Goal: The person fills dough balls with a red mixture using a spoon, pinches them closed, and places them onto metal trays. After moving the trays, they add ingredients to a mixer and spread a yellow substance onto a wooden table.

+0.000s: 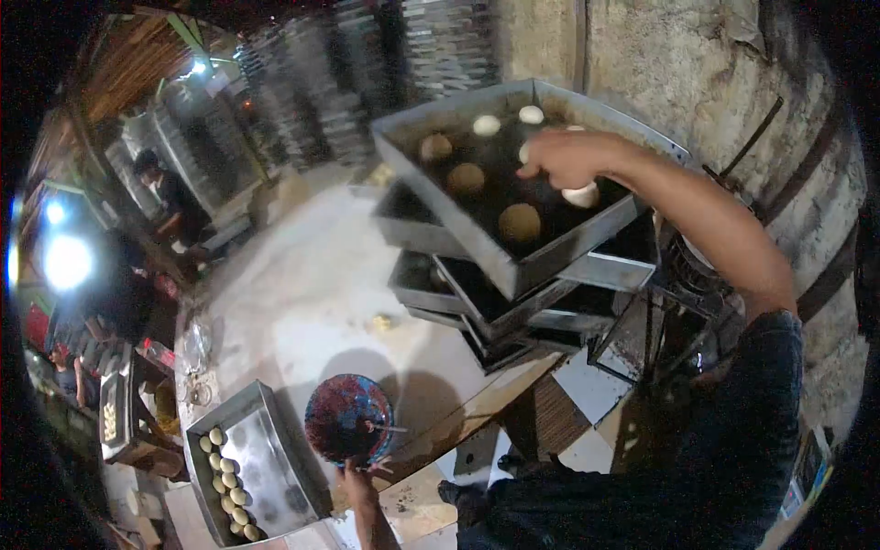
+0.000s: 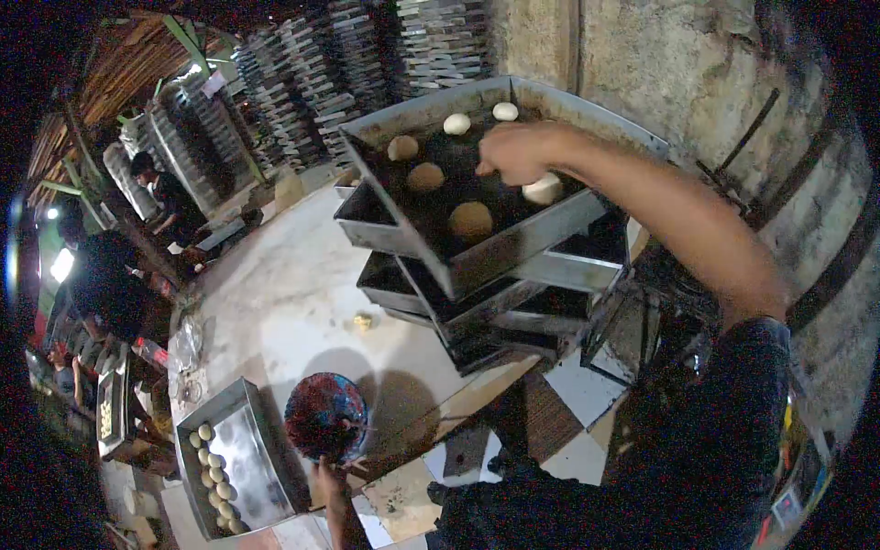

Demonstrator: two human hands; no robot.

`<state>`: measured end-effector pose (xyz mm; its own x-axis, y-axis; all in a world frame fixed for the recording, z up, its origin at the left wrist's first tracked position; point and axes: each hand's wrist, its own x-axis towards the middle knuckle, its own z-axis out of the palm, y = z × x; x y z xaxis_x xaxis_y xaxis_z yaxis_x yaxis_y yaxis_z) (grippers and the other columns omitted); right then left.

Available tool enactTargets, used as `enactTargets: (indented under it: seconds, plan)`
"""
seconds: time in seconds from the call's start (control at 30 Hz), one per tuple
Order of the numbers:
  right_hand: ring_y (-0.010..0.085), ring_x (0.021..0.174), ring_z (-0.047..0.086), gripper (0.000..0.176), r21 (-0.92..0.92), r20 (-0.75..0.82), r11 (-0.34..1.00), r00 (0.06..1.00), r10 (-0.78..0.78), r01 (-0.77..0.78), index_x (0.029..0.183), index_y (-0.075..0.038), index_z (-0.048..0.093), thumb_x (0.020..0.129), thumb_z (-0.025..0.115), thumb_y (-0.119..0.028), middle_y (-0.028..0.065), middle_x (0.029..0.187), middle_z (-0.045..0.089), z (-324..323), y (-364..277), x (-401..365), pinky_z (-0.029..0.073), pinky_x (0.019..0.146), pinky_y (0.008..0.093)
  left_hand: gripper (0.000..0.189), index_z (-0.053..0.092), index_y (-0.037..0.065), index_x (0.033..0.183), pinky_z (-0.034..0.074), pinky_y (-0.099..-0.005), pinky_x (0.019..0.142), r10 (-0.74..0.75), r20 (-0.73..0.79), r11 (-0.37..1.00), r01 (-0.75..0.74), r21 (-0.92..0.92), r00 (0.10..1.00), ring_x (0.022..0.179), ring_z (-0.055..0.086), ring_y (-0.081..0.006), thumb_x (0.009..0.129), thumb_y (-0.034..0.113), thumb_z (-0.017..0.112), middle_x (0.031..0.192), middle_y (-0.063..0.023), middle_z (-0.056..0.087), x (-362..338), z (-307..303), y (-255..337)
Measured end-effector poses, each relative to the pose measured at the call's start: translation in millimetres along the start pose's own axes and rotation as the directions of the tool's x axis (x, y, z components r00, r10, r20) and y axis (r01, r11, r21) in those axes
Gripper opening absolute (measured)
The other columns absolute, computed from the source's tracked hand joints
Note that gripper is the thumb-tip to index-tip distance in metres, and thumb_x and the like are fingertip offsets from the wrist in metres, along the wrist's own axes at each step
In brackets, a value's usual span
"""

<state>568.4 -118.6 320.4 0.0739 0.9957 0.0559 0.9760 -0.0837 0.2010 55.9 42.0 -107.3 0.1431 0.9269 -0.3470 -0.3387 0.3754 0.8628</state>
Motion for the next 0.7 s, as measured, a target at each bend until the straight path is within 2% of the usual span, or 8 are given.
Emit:
enactTargets:
  seconds: [0.07, 0.2, 0.27, 0.3, 0.4, 0.47, 0.6, 0.7]
  plan:
    - [0.0399, 0.076, 0.057, 0.036, -0.141, 0.338, 0.990, 0.940, 0.038, 0.010, 0.096, -0.001, 0.067, 0.062, 0.055, -0.002, 0.0253, 0.082, 0.060, 7, 7, 21, 0.046, 0.066, 0.0449, 0.037, 0.043, 0.012, 0.115, 0.048, -0.0283, 0.053, -0.002, -0.034, 0.996, -0.002, -0.090, 0.999, 0.071, 0.057, -0.0184, 0.081, 0.009, 0.060, 0.098, -0.0081, 0.057, 5, -3, -9]
    - [0.0382, 0.065, 0.056, 0.025, -0.116, 0.437, 0.938, 0.865, -0.246, 0.325, 0.084, 0.002, 0.067, 0.061, 0.058, -0.004, 0.0257, 0.077, 0.061, 14, 35, 39, 0.046, 0.058, 0.0435, 0.032, 0.046, 0.014, 0.111, 0.041, -0.0257, 0.051, 0.011, -0.091, 0.995, -0.020, -0.095, 0.996, 0.069, 0.054, -0.0141, 0.082, 0.005, 0.056, 0.093, -0.0041, 0.057, -16, -2, -19]
    - [0.0319, 0.070, 0.058, 0.020, -0.051, 0.267, 0.995, 0.961, -0.070, 0.087, 0.079, 0.001, 0.066, 0.062, 0.060, -0.006, 0.0214, 0.081, 0.061, -24, 8, 16, 0.047, 0.061, 0.0399, 0.033, 0.046, 0.015, 0.113, 0.041, -0.0262, 0.054, 0.021, -0.044, 0.984, -0.029, -0.175, 0.999, 0.074, 0.055, -0.0133, 0.083, 0.006, 0.056, 0.094, -0.0027, 0.057, -33, -6, -20]
    - [0.0294, 0.074, 0.058, 0.020, -0.086, -0.176, 0.985, 0.971, -0.162, 0.149, 0.081, 0.001, 0.066, 0.063, 0.061, -0.006, 0.0190, 0.085, 0.060, -23, 9, 1, 0.047, 0.065, 0.0375, 0.034, 0.046, 0.015, 0.114, 0.043, -0.0286, 0.058, -0.016, -0.118, 0.994, 0.003, -0.110, 0.993, 0.079, 0.056, -0.0132, 0.083, 0.006, 0.057, 0.096, -0.0023, 0.057, -58, 6, -10]
    - [0.0277, 0.068, 0.053, 0.015, -0.038, -0.898, 0.945, 0.405, -0.175, 0.325, 0.081, 0.000, 0.065, 0.071, 0.055, -0.003, 0.0152, 0.085, 0.054, -34, -37, -57, 0.045, 0.064, 0.0363, 0.032, 0.046, 0.016, 0.112, 0.046, -0.0334, 0.065, 0.106, -0.105, 0.987, -0.117, -0.111, 0.989, 0.084, 0.057, -0.0170, 0.083, 0.009, 0.056, 0.096, -0.0033, 0.058, -117, 4, -10]
    - [0.0251, 0.065, 0.052, 0.016, 0.177, -0.932, 0.916, 0.362, 0.039, 0.359, 0.089, -0.002, 0.063, 0.076, 0.052, -0.003, 0.0117, 0.078, 0.054, -25, -101, -118, 0.045, 0.065, 0.0353, 0.030, 0.047, 0.015, 0.111, 0.047, -0.0354, 0.067, 0.153, -0.066, 0.984, -0.159, -0.085, 0.986, 0.091, 0.058, -0.0205, 0.083, 0.011, 0.056, 0.099, -0.0056, 0.058, -164, -4, -5]
    - [0.0161, 0.063, 0.053, 0.017, 0.482, -0.740, 0.695, 0.672, -0.002, 0.534, 0.095, -0.005, 0.064, 0.082, 0.054, -0.006, 0.0089, 0.070, 0.055, 81, -203, -191, 0.043, 0.058, 0.0279, 0.029, 0.049, 0.010, 0.109, 0.052, -0.0357, 0.069, 0.144, -0.174, 0.978, -0.167, -0.126, 0.974, 0.084, 0.060, -0.0182, 0.082, 0.007, 0.059, 0.097, -0.0061, 0.059, -265, -22, -16]
    - [0.0107, 0.055, 0.051, 0.020, 0.867, -0.269, 0.445, 0.962, 0.038, 0.225, 0.102, -0.001, 0.061, 0.083, 0.056, -0.007, 0.0103, 0.070, 0.059, 263, -272, -208, 0.041, 0.052, 0.0263, 0.024, 0.051, 0.008, 0.104, 0.054, -0.0341, 0.066, 0.091, -0.186, 0.993, -0.104, -0.063, 0.978, 0.080, 0.061, -0.0166, 0.082, 0.009, 0.062, 0.096, -0.0054, 0.059, -324, -82, -61]
